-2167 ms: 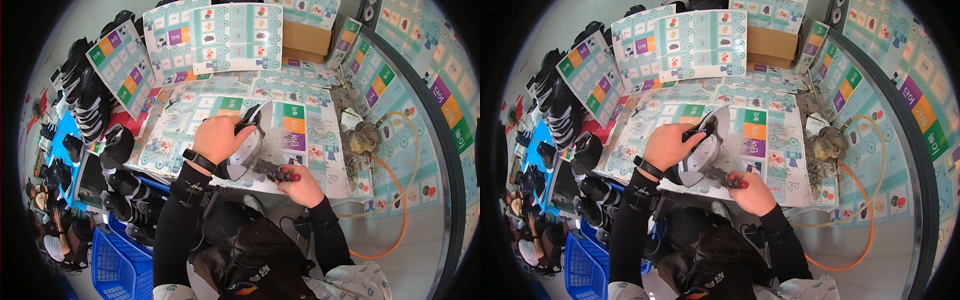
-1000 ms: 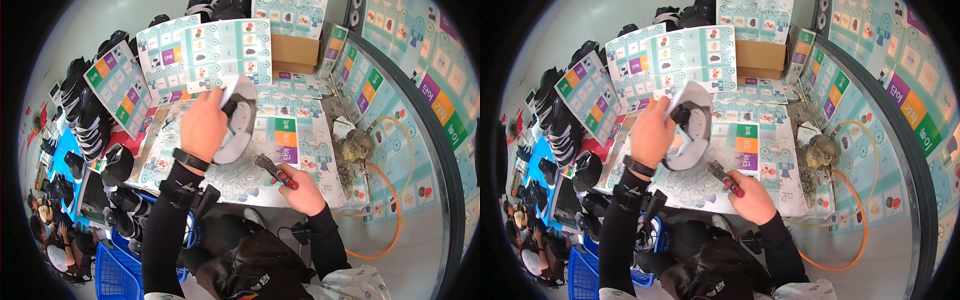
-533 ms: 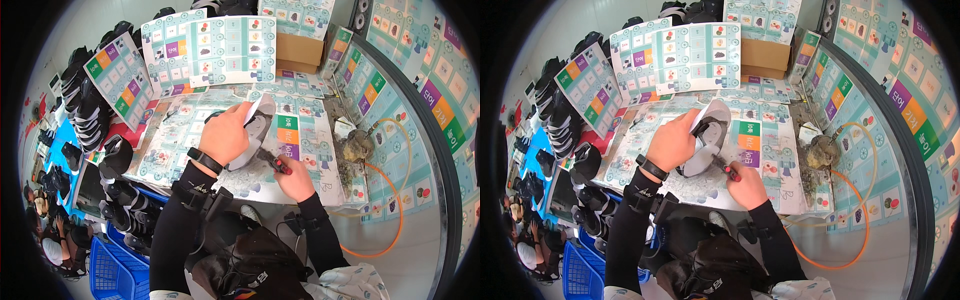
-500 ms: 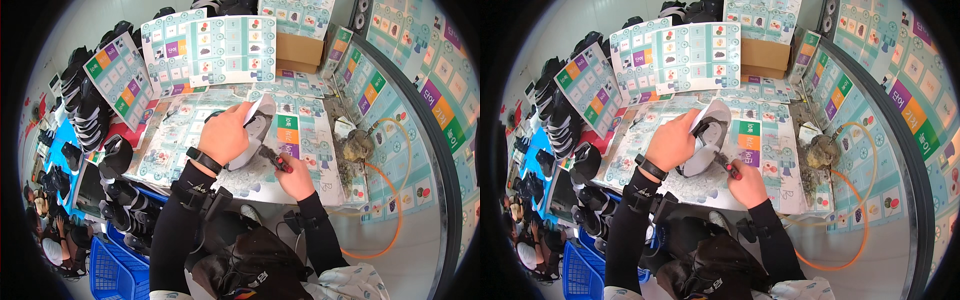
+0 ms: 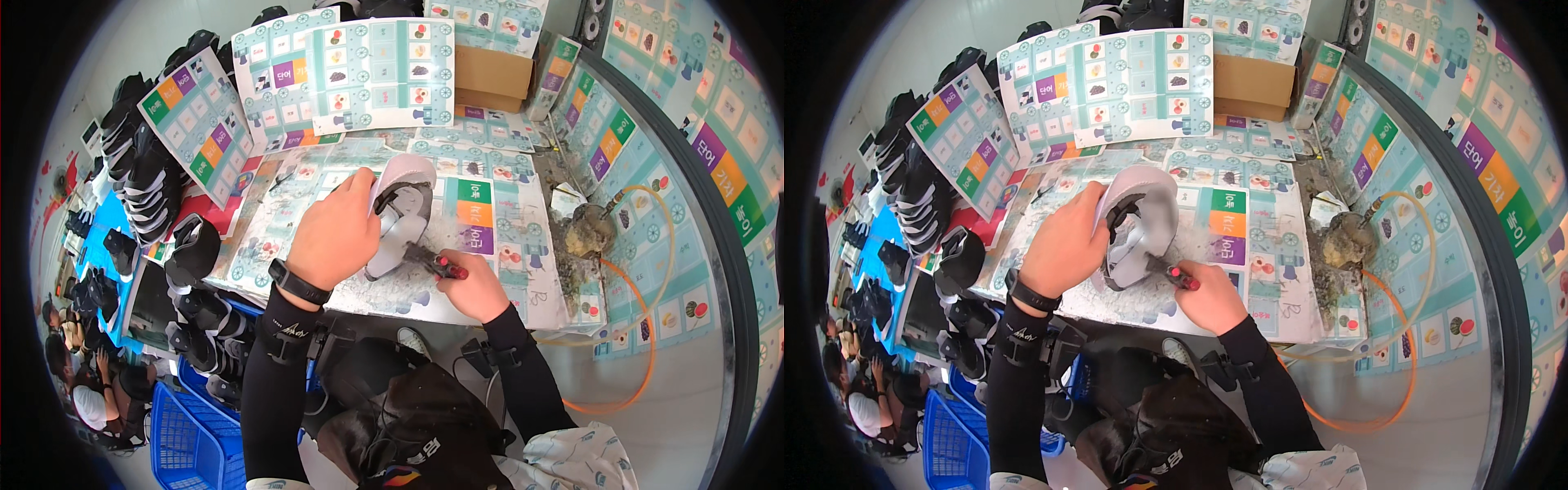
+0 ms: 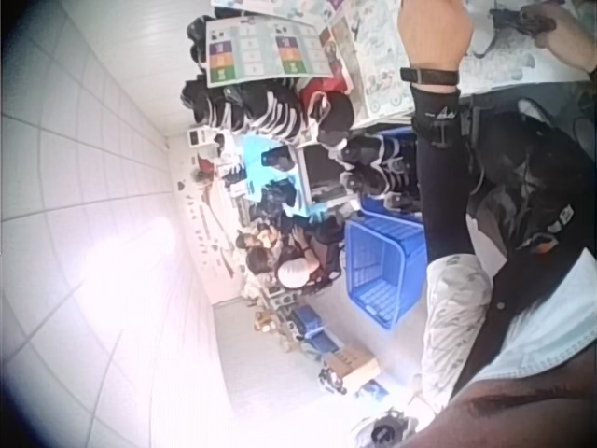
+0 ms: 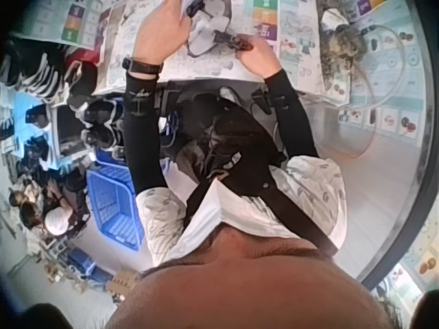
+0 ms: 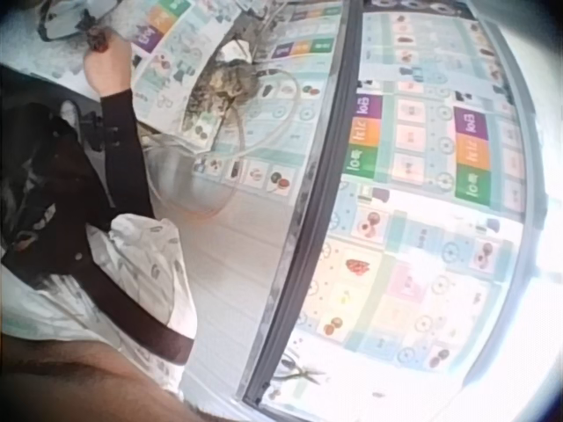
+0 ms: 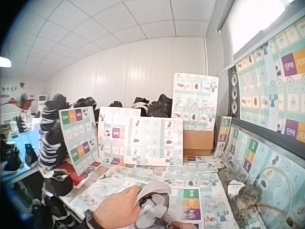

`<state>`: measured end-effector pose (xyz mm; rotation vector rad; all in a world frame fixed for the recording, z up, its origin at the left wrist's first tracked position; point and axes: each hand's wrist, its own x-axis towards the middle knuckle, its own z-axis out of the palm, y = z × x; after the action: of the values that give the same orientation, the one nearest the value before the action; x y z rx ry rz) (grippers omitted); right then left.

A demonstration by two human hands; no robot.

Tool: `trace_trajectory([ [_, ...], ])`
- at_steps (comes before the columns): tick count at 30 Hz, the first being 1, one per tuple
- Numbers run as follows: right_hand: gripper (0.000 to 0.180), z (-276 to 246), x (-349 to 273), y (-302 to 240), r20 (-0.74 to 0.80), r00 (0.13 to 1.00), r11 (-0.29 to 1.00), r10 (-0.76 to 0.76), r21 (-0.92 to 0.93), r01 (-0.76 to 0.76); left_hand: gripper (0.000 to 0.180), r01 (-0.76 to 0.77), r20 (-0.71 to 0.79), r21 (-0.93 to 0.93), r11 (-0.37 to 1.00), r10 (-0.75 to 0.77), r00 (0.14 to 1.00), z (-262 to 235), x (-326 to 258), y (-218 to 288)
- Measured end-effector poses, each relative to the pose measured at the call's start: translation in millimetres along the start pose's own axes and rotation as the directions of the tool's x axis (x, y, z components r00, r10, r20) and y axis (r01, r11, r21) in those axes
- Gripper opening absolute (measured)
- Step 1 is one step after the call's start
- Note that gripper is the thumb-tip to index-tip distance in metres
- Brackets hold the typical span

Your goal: Finishing and trimming a shoe upper using a hand-held tool in a manufacturing facility.

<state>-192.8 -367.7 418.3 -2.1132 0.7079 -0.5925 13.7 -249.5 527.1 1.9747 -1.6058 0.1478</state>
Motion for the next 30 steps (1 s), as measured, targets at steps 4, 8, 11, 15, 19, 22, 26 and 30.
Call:
trace_trajectory([
  [4, 0.024, -2.2, -4.9, 1.5, -0.091, 0.994, 0.997, 0.059, -0.034, -0.062, 0.046, -0.025, -0.036, 0.081, 0.996, 0.028, 0.999, -6.0, -10.4, 4.5],
  [8, 0.025, 6.1, -12.2, 0.1, 0.069, 0.997, 0.999, -0.021, -0.044, 0.024, 0.046, 0.048, 0.015, 0.105, 0.993, -0.050, 0.999, -11.8, -14.0, 8.5],
  [11, 0.023, 3.4, -14.4, -1.1, -0.148, 0.989, 0.998, -0.010, -0.056, 0.002, 0.035, -0.014, -0.082, 0.080, 0.997, 0.020, 0.996, -8.1, -14.4, 8.6],
  [15, 0.018, 4.8, -16.4, -0.9, -0.218, 0.975, 0.994, 0.043, -0.086, -0.063, 0.033, 0.022, -0.091, 0.089, 0.996, -0.014, 0.996, -4.8, -7.0, 11.2],
  [19, 0.021, 15.0, -20.6, 0.2, 0.000, 0.992, 0.988, 0.128, 0.093, -0.127, 0.033, 0.036, -0.081, 0.129, 0.991, -0.026, 0.996, -4.1, -5.4, 13.2],
  [22, 0.024, 17.7, -18.2, 4.5, 0.142, 0.974, 0.958, 0.179, 0.200, -0.205, 0.032, 0.049, -0.095, 0.145, 0.988, -0.036, 0.995, -9.2, -9.2, 12.2],
  [26, 0.027, 17.2, -12.6, -1.3, -0.093, 0.988, 0.992, 0.124, -0.005, -0.126, 0.032, 0.084, -0.096, 0.130, 0.988, -0.072, 0.993, -11.2, -13.2, 6.4],
  [30, 0.025, 24.1, -14.7, -1.8, -0.069, 0.993, 0.995, 0.097, 0.012, -0.096, 0.026, 0.025, -0.132, 0.124, 0.992, -0.008, 0.991, -10.1, -14.1, 3.6],
])
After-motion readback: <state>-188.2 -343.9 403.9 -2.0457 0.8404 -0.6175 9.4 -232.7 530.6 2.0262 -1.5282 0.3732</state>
